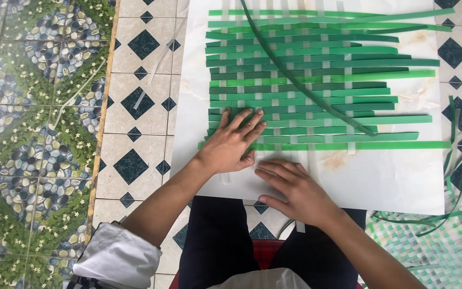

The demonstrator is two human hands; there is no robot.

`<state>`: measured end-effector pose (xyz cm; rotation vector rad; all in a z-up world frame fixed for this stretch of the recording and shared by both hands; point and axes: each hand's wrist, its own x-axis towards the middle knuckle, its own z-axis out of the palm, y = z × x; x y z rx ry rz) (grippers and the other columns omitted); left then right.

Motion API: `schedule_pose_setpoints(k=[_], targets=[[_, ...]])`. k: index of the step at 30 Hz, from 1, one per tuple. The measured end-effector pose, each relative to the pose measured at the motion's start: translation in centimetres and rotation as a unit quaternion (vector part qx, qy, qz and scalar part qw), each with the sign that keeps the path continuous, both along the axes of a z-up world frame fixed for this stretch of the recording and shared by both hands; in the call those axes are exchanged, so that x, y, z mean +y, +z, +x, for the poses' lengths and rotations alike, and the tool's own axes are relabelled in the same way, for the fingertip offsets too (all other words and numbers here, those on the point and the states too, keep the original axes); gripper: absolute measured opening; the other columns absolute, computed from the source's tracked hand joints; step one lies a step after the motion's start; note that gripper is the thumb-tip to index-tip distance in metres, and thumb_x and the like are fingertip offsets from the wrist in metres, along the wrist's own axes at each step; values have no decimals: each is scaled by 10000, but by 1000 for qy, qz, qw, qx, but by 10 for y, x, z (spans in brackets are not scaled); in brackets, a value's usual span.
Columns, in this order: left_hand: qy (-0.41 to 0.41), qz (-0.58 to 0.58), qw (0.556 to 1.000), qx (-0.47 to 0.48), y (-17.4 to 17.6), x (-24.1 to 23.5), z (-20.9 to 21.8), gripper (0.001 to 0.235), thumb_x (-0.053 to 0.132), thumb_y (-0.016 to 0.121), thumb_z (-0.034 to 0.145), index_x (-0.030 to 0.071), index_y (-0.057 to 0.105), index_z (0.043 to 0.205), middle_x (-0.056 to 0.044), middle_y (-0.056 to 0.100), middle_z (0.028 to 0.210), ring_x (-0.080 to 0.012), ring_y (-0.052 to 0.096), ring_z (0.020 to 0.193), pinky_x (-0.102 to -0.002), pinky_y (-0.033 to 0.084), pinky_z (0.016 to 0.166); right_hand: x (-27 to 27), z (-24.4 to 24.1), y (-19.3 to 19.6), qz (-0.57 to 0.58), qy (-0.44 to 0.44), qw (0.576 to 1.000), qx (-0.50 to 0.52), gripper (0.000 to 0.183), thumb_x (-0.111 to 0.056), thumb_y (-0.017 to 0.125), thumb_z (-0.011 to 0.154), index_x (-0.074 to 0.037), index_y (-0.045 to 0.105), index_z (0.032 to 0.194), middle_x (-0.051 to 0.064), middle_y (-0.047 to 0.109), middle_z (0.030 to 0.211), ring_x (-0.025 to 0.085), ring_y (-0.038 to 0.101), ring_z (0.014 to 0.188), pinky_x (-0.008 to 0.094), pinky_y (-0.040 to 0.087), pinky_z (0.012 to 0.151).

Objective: The person weaves green plastic straps through a grid of white straps laid on a white board. They interlace the green straps by hand, pressing them into place to form a woven mat.

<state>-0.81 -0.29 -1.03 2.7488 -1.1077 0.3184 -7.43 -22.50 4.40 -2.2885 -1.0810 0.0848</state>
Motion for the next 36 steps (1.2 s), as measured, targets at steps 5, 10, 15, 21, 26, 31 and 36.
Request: schedule_pose_setpoints(k=[5, 10, 15, 21, 26, 31, 36], targets=[[1, -16, 1000, -2, -1, 1, -9, 710, 350, 575, 704, 78, 559, 1360, -153, 460, 1486, -348, 402, 1333, -635, 364, 996, -39, 38, 21, 16, -86, 996, -36, 428, -89, 620, 871, -35, 594, 1295, 139, 638, 1249, 366, 555, 1215, 470, 443, 954], [-11, -16, 1000, -2, 1, 6, -12, 705, 352, 563, 715, 73, 552, 1363, -159, 448, 1494, -348, 401, 1340, -634, 367, 999, -56, 51, 1, -142, -94, 980, -102, 634, -183, 721, 770, 1, 530, 1346, 160, 561, 1372, 318, 477, 1332, 425, 443, 1020], [-17, -22, 1000, -2, 6, 9, -15, 670, 356, 561, 743, 68, 567, 1348, -164, 457, 1490, -345, 414, 1340, -647, 378, 1004, -49, 53, 0, -246, -91, 949, -174, 662, -306, 720, 729, -36, 564, 1312, 141, 665, 1223, 265, 583, 1237, 345, 551, 887], [-20, -18, 1000, -13, 9, 10, -14, 635, 380, 561, 741, 93, 600, 1306, -143, 492, 1466, -326, 445, 1321, -617, 426, 984, -54, 62, -16, -283, -76, 923, -248, 537, -498, 648, 684, -176, 620, 1113, 82, 717, 1125, 209, 645, 1148, 302, 581, 793], [-20, -28, 999, -13, 10, 13, -13, 602, 384, 564, 760, 108, 612, 1292, -125, 497, 1465, -308, 459, 1318, -583, 462, 965, -52, 62, -20, -292, -73, 907, -295, 436, -487, 606, 713, -183, 606, 1025, 90, 730, 1090, 199, 684, 1083, 267, 576, 713], [-22, -38, 999, -22, 10, 13, -11, 589, 385, 571, 771, 116, 604, 1294, -116, 502, 1461, -302, 470, 1315, -568, 474, 963, -47, 64, -10, -289, -70, 905, -305, 432, -487, 615, 704, -191, 593, 1018, 90, 731, 1062, 196, 696, 1054, 271, 577, 664], [-3, -56, 998, 13, 7, 12, -10, 646, 375, 603, 722, 154, 570, 1328, -67, 502, 1459, -273, 484, 1297, -564, 433, 1019, -37, 55, 17, -302, -95, 932, -176, 575, -373, 717, 698, -167, 567, 1214, 106, 727, 1044, 232, 717, 989, 338, 593, 696]])
